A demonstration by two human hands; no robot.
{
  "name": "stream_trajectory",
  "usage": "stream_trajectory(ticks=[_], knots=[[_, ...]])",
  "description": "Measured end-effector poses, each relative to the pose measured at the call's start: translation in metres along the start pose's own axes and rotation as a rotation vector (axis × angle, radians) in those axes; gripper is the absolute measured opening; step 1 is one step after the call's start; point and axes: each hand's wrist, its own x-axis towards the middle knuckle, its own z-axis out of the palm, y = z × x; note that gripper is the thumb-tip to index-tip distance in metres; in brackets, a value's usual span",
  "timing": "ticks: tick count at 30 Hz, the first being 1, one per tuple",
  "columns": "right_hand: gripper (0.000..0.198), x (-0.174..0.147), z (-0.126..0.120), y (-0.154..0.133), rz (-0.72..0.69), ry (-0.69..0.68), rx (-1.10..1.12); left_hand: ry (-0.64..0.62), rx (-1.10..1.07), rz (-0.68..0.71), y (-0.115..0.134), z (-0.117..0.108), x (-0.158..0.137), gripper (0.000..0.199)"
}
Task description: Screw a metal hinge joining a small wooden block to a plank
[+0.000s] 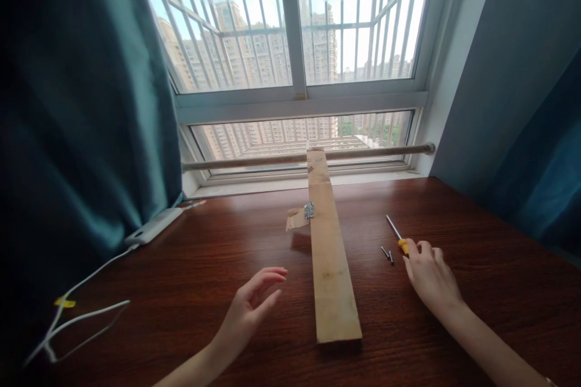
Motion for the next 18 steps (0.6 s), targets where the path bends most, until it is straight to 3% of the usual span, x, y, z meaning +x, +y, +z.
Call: stream_trajectory(ticks=[3,6,9,13,18], knots=[[0.039,-0.019,0.013,0.011,0.023,-0.073,0.036,-0.065,0.252,0.169,0.008,-0.002,-0.009,0.012],[0.033,-0.026,0.023,0.012,0.054,-0.121,0.089,-0.126,0.426,0.34,0.016,0.001,-0.013,0.016],[0.033,-0.018,0.01,0.007,0.151,-0.06,0.172,-0.18,0.602,0.502,0.021,0.004,-0.012,0.022],[0.037,-0.01,-0.051,-0.017,0.11,0.147,0.493,-0.091,0.85,0.719,0.026,0.011,0.001,0.038],[0.037,-0.018,-0.138,-0.094,-0.246,0.191,0.823,0.162,1.087,0.94,0.041,0.024,0.028,0.044]])
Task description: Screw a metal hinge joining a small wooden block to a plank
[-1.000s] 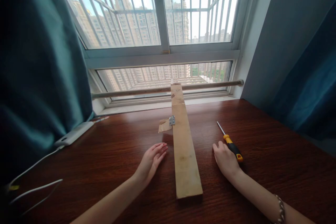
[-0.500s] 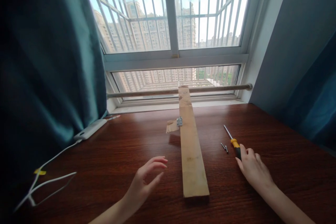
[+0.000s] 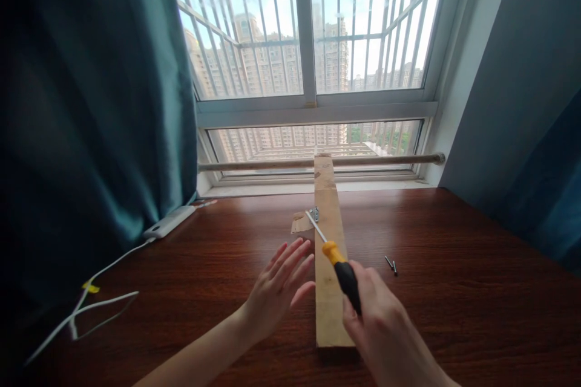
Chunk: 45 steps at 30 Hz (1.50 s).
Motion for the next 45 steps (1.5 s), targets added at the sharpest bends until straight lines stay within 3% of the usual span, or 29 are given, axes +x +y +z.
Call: stream_trajectory(ticks=[4,10,12,15,18,20,22,24,26,30,31,34,39,42,45], knots=[[0.042,0.024,0.021,-0.053,-0.069,-0.109,0.212,0.07,-0.039,-0.009,-0.014,0.0,0.015,0.031],[0.056,0.053,0.035,-0.053,0.078,-0.246,0.738,0.163,-0.289,-0.21,-0.05,-0.009,0.005,0.012],[0.052,0.055,0.047,-0.047,0.281,-0.366,1.01,0.242,-0.461,-0.381,-0.06,-0.011,0.005,0.01],[0.041,0.059,0.076,-0.041,0.771,-0.514,1.519,0.409,-0.676,-0.759,-0.072,-0.012,0.018,0.005],[0.044,0.066,0.111,-0.038,1.146,-0.3,1.753,0.624,-0.927,-1.015,-0.085,-0.008,0.042,0.011],[0.043,0.075,0.128,-0.035,1.226,-0.189,1.714,0.757,-1.133,-1.077,-0.093,-0.003,0.058,0.015],[0.039,0.087,0.136,-0.029,1.109,-0.331,1.605,0.816,-1.261,-1.1,-0.101,0.001,0.071,0.016],[0.033,0.103,0.132,-0.016,0.831,-0.58,1.442,0.83,-1.303,-1.107,-0.109,0.004,0.079,0.017],[0.031,0.127,0.12,0.004,0.544,-0.691,1.262,0.828,-1.31,-1.116,-0.118,0.003,0.084,0.017],[0.03,0.197,0.106,0.061,0.206,-0.36,0.852,0.81,-1.325,-1.133,-0.133,0.0,0.093,0.019],[0.03,0.215,0.109,0.075,0.179,-0.396,0.748,0.807,-1.332,-1.136,-0.135,0.0,0.096,0.02],[0.033,0.258,0.13,0.102,0.165,-0.758,0.635,0.807,-1.364,-1.145,-0.139,-0.001,0.101,0.019],[0.034,0.292,0.16,0.112,0.158,-1.201,0.561,0.74,-1.424,-1.143,-0.143,-0.006,0.097,0.018],[0.038,0.301,0.161,0.112,0.139,-1.36,0.517,0.746,-1.419,-1.15,-0.149,-0.01,0.092,0.017],[0.039,0.302,0.157,0.112,0.101,-1.42,0.486,0.787,-1.407,-1.16,-0.154,-0.015,0.089,0.017]])
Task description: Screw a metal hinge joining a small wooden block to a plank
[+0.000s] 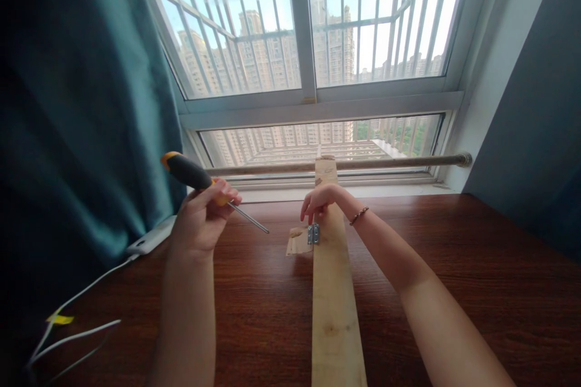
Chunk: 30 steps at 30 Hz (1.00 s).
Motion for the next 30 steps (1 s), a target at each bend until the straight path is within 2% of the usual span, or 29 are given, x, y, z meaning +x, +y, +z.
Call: stream_trajectory(ticks=[5,9,12,14,17,20,22,26,27,30], knots=[[0.038,-0.005,0.015,0.002,-0.041,0.089,-0.063,-0.024,0.049,0.038,0.005,-0.002,0.0,0.017],[0.037,-0.003,0.025,0.005,-0.045,0.157,-0.091,-0.084,0.334,-0.031,-0.008,-0.013,0.011,0.016],[0.038,-0.002,0.027,0.005,-0.045,0.172,-0.09,-0.041,0.648,-0.229,-0.041,-0.027,0.029,0.019],[0.037,-0.003,0.027,0.004,-0.053,0.161,-0.074,-0.05,0.811,-0.515,-0.07,-0.038,0.038,0.017],[0.035,-0.008,0.026,0.003,-0.077,0.15,-0.036,-0.126,0.846,-0.713,-0.107,-0.049,0.043,0.019],[0.037,-0.013,0.027,0.006,-0.14,0.189,0.011,-0.235,0.823,-0.821,-0.125,-0.056,0.04,0.025],[0.038,-0.017,0.032,0.011,-0.244,0.344,0.058,-0.333,0.789,-0.869,-0.129,-0.058,0.036,0.028],[0.047,-0.031,0.058,0.026,-0.437,0.804,0.029,-0.497,0.695,-0.918,-0.135,-0.063,0.035,0.029],[0.054,-0.036,0.068,0.03,-0.462,0.869,-0.027,-0.508,0.678,-0.924,-0.136,-0.064,0.035,0.03],[0.093,-0.049,0.098,0.042,-0.491,0.97,-0.256,-0.517,0.635,-0.933,-0.142,-0.067,0.038,0.032]])
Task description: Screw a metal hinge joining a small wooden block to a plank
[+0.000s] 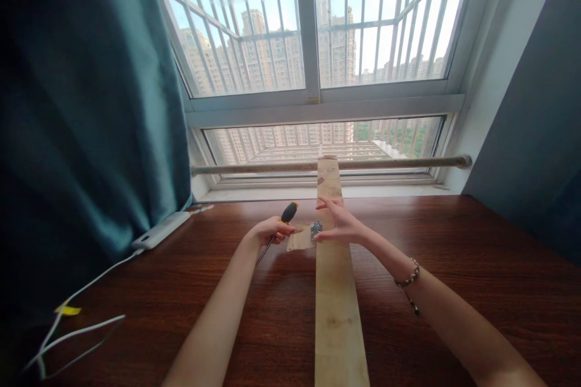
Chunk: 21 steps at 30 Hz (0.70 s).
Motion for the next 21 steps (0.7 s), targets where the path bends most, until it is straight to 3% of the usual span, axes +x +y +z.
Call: stream_trajectory(ticks=[4,21], knots=[[0.112,-0.025,0.011,-0.004,-0.02,0.017,-0.141,-0.015,-0.031,0.036,-0.002,-0.004,0.004,0.035],[0.108,-0.022,0.022,-0.01,0.043,0.074,-0.273,-0.013,-0.055,0.155,-0.002,-0.009,0.004,0.038]])
